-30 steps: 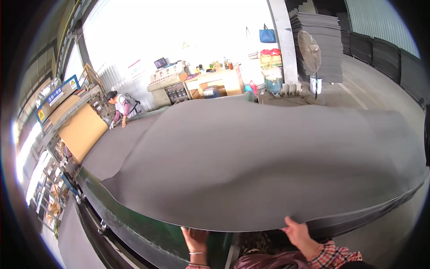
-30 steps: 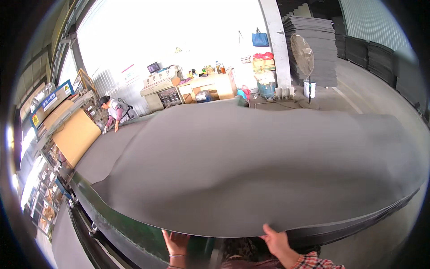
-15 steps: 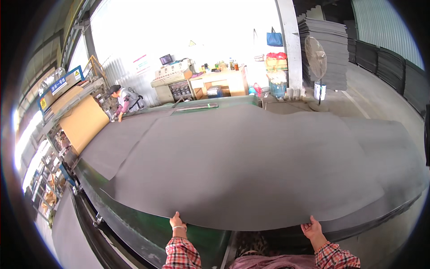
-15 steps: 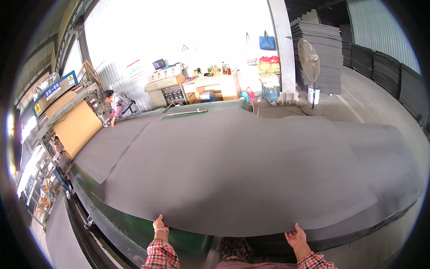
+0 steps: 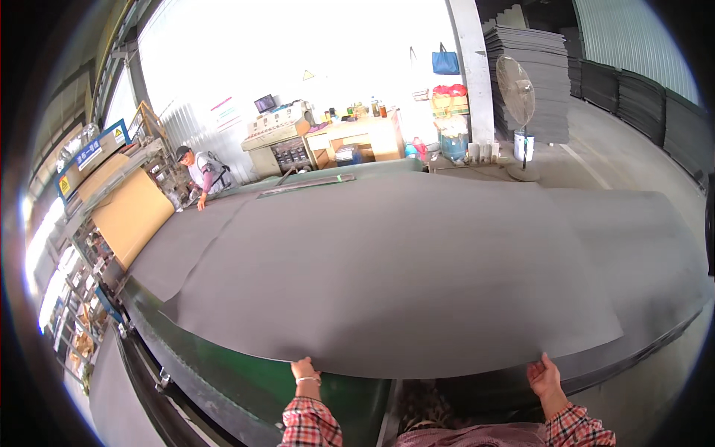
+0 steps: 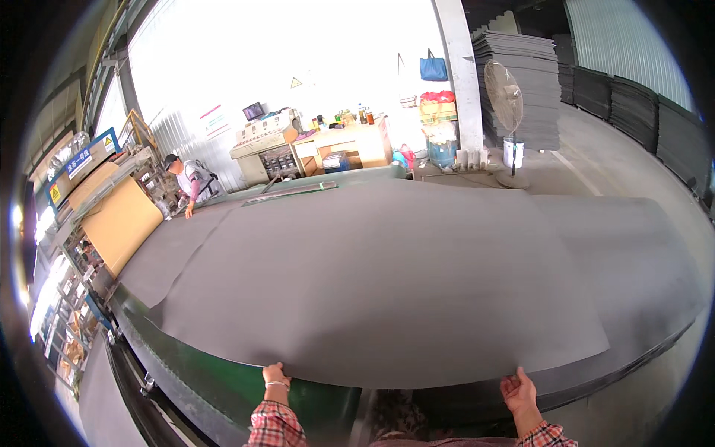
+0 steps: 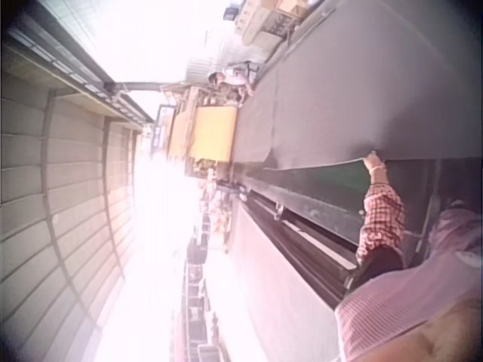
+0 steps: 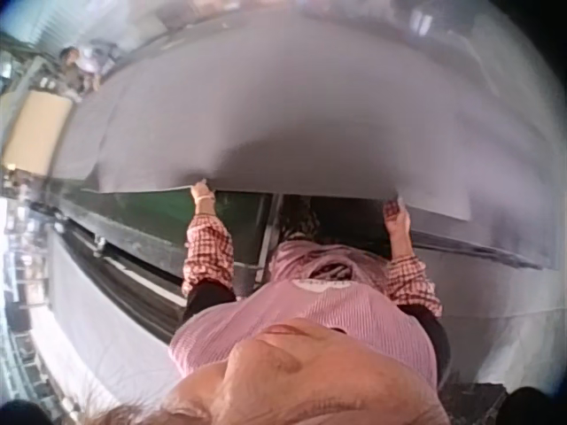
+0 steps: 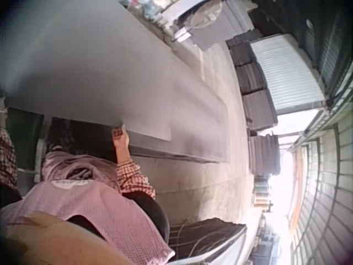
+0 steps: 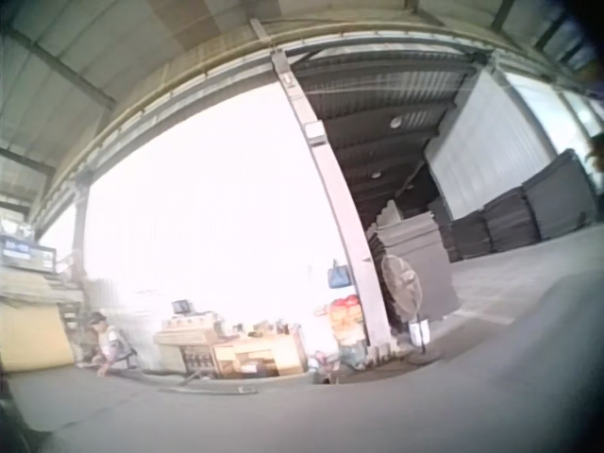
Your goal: Manually handling and aligning large foam sheets on a conveyor belt in a manufacturing setting.
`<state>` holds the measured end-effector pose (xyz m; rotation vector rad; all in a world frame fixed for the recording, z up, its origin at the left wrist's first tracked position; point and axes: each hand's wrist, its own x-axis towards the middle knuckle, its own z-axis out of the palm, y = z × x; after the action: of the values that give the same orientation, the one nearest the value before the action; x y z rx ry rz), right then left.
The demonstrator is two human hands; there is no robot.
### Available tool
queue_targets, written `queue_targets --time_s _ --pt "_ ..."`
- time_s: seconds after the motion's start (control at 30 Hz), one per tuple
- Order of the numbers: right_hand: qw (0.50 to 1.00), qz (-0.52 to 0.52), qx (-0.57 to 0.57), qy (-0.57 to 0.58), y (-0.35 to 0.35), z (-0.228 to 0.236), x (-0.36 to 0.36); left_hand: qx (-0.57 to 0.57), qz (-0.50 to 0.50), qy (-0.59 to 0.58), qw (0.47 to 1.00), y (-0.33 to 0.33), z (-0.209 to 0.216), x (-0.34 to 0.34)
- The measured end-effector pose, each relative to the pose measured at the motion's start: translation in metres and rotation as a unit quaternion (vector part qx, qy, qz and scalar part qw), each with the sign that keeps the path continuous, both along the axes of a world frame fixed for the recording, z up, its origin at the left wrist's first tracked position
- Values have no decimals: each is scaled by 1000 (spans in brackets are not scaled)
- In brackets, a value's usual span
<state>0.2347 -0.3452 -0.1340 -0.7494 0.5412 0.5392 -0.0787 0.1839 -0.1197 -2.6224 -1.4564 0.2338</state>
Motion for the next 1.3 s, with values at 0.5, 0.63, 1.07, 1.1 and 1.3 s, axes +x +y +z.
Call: queue_targets --time_s 0.5,0.63,1.07,1.1,1.3 --pt "928 234 -61 -283 126 107 -115 -390 164 -777 467 -121 48 21" --pt "792 381 -176 -442 155 92 -135 -619 184 -673 360 -270 99 63" --pt "349 394 -538 -659 30 -123 -27 -392 312 -777 381 -160 74 32" --pt "373 438 -509 -640 43 -79 -23 -372 329 -787 366 -146 68 21" --pt "169 441 -458 -753 43 -27 -4 -251 331 -840 349 -69 45 -16"
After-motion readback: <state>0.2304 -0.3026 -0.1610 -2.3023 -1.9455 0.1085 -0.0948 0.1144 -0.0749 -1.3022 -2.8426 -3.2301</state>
